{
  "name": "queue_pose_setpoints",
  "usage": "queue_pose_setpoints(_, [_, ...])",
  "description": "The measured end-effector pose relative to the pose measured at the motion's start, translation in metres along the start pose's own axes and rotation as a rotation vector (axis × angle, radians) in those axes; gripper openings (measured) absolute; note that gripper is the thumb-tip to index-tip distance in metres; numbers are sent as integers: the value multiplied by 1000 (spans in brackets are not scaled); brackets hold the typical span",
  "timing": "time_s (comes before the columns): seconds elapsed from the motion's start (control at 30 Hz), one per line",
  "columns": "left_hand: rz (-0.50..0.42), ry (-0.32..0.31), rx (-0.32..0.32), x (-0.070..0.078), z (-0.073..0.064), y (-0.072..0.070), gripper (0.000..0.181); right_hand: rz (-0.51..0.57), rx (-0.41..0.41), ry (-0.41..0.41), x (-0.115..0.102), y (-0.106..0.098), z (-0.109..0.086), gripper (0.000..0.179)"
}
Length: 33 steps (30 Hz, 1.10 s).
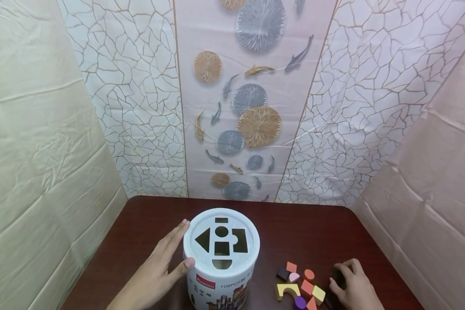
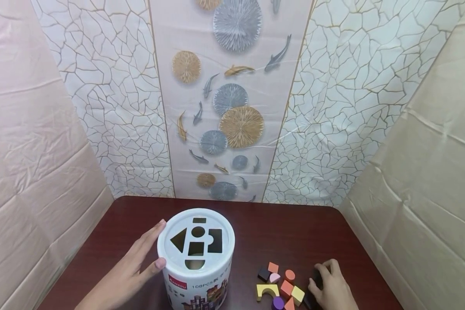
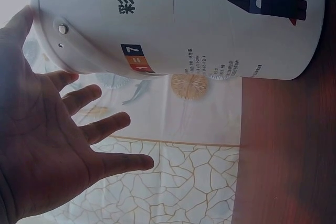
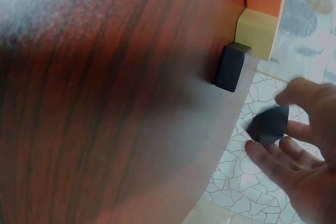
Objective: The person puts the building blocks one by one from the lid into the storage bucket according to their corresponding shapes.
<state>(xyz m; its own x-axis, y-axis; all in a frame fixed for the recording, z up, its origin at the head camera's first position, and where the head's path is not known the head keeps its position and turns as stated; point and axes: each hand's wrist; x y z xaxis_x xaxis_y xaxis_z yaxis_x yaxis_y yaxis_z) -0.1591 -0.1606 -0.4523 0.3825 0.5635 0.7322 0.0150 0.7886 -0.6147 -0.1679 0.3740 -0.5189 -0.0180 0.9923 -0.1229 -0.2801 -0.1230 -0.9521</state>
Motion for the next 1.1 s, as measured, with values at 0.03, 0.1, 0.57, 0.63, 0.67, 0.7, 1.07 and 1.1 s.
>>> queue_pose_setpoints(0.03, [-1,-6,-2,0,0,0,88,7,15,-7,0,0,0,32])
queue_pose_setpoints(0.1, [-7,-14,-5,-1,0,0,88,12,36,-24,1,0,-1,29])
queue_pose_setpoints(0.57, [-25,18,3,-2,-1,1,87,4,20,-6,-5,-7,-5,42])
queue_pose_setpoints(0.63, [-29,14,1,-2,-1,1,87,31,37,-7,-8,-8,-6,40])
queue_pose_setpoints(0.67, [-32,11,-1,-2,-1,1,87,47,46,-10,-9,-7,-7,39])
queue_pose_setpoints(0.7, [-33,9,-4,-2,-1,1,87,63,60,-17,-9,-7,-8,39])
queue_pose_setpoints(1.07, [-48,3,-13,-2,0,0,88,109,3,-5,-10,-6,-7,47])
queue_pose_setpoints(1.1, [-49,2,-13,-2,0,0,88,104,-31,10,-10,-7,-6,48])
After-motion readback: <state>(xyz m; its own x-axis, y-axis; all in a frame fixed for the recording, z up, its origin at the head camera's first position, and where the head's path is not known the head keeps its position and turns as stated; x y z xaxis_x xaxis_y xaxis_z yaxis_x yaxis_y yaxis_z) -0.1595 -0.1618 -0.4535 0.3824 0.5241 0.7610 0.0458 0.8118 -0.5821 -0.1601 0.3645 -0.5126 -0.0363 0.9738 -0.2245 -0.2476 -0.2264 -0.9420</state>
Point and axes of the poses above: each hand's wrist, its own z-axis towards the middle knuckle, its own y-axis out of the palm, x = y × z, and after that the axes turned 9 degrees about -z, right-handed
